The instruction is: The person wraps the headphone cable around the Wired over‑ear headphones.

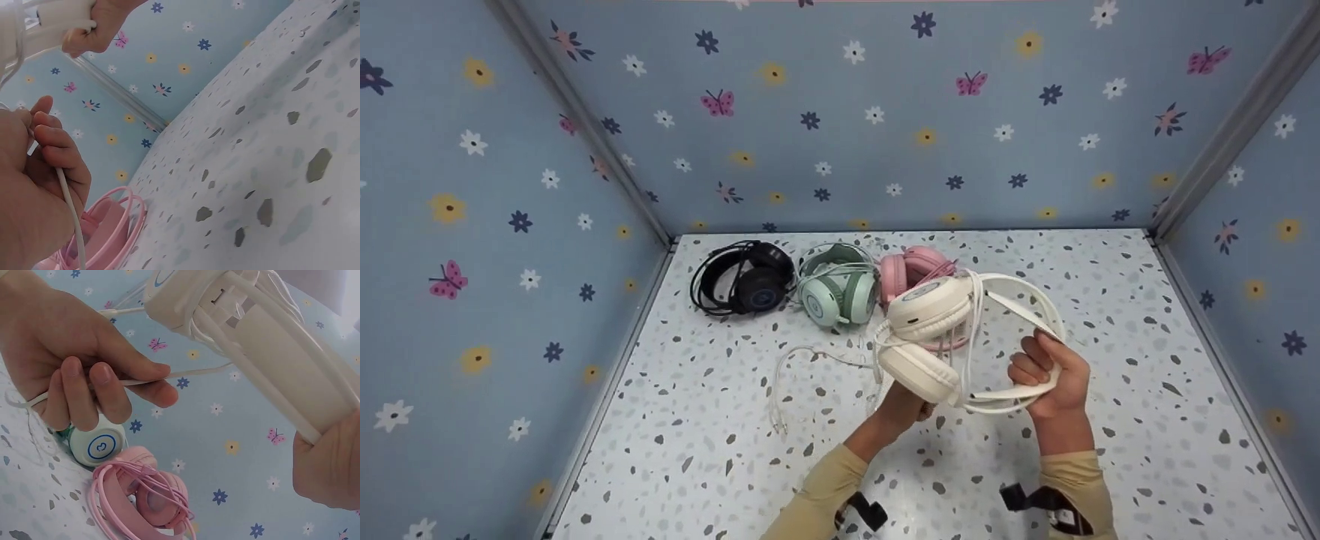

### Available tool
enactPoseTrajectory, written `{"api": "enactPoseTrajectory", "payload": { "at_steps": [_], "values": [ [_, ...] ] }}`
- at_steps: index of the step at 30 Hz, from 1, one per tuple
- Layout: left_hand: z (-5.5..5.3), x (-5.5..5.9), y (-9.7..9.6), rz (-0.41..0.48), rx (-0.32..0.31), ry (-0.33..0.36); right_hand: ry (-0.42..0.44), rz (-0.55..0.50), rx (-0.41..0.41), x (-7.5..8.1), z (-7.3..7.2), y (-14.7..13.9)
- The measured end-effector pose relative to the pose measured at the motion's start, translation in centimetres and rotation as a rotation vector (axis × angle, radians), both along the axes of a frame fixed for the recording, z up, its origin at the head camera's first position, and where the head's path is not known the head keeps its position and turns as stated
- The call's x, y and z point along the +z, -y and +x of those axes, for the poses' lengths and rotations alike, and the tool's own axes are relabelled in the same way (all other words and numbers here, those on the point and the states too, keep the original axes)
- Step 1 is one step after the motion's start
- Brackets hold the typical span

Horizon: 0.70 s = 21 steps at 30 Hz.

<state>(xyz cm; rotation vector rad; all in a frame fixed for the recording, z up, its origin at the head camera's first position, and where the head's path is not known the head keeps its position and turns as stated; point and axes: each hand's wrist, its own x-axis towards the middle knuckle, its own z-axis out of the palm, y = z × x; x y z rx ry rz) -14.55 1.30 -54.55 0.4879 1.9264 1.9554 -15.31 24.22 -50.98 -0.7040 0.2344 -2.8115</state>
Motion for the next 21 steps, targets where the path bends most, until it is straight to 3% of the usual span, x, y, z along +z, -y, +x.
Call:
{"api": "enactPoseTrajectory", "payload": {
  "at_steps": [2,4,6,11,15,18,21],
  "values": [
    [0.2,-2.5,-0.3,0.110,-0.015,-0.025,0.040,-0.007,-0.039,0.1,-0.1,0.3],
    [0.4,-4.7,-0.5,0.157,-0.023,-0.034,0.077,0.002,-0.089,0.2,-0.2,0.6],
    [1.3,-5.2,-0.5,0.123,-0.002,-0.076,0.111,0.030,-0.152,0.4,-0.2,0.9],
    [3.2,-5.0,-0.3,-0.035,0.043,-0.189,0.197,0.202,-0.410,0.4,-0.2,1.0],
    [3.9,-3.7,0.5,-0.257,-0.020,-0.277,0.283,0.374,-0.609,0.1,-0.3,0.8],
    [4.2,-2.6,1.3,-0.453,-0.070,-0.412,0.334,0.452,-0.687,-0.4,-0.3,0.7],
    [4.4,-1.7,2.2,-0.576,-0.102,-0.532,0.368,0.514,-0.753,-0.8,-0.2,0.6]
  ]
}}
